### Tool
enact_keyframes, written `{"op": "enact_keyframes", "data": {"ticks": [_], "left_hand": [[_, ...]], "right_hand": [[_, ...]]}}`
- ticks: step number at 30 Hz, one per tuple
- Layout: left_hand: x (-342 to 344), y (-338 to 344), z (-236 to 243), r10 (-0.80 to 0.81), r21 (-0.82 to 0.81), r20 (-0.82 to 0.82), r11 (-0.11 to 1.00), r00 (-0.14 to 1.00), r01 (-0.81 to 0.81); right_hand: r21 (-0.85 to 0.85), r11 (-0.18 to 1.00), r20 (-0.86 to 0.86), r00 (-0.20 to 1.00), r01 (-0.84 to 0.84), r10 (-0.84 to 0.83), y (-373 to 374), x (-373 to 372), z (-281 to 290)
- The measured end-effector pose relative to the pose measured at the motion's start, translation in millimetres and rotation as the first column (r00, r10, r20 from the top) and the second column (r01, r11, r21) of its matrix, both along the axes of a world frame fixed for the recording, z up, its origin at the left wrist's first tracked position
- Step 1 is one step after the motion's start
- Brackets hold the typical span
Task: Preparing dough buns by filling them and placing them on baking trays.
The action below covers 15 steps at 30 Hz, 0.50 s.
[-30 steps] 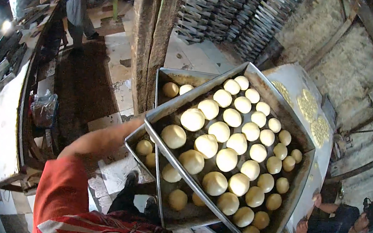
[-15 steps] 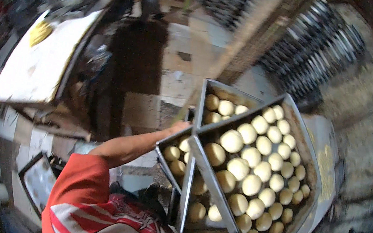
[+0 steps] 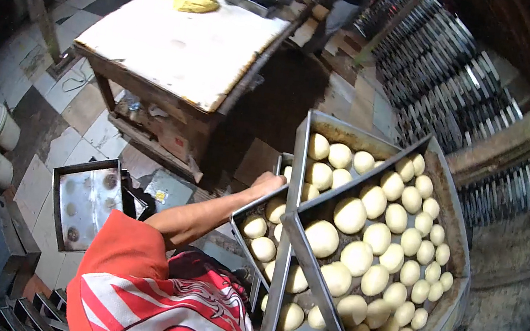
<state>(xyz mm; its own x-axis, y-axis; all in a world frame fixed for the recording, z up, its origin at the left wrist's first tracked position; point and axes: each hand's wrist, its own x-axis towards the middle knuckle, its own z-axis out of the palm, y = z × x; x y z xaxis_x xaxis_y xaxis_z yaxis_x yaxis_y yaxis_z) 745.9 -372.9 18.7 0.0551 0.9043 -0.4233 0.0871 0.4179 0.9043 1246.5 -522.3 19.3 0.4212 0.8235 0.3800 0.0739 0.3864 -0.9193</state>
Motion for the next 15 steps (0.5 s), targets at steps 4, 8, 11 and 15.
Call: {"op": "enact_keyframes", "data": {"ticks": [4, 8, 11, 15], "left_hand": [[5, -23, 4, 0.128, 0.082, -0.059, 0.989, 0.99, -0.123], [-2, -56, 17, 0.441, 0.095, -0.115, 0.897, 0.89, -0.432], [-65, -43, 44, 0.502, 0.273, -0.283, 0.859, 0.817, -0.433], [-158, -30, -9, 0.67, 0.337, -0.054, 0.71, 0.74, -0.619]], "right_hand": [[0.096, 0.986, -0.038, 0.989, -0.139, 0.143, 46, 54, 23], [0.138, 0.951, -0.085, 0.954, -0.276, 0.289, 91, 92, 21], [0.231, 0.904, -0.114, 0.913, -0.36, 0.392, 168, 56, 36], [0.274, 0.843, -0.14, 0.849, -0.462, 0.51, 248, 11, 18]]}}
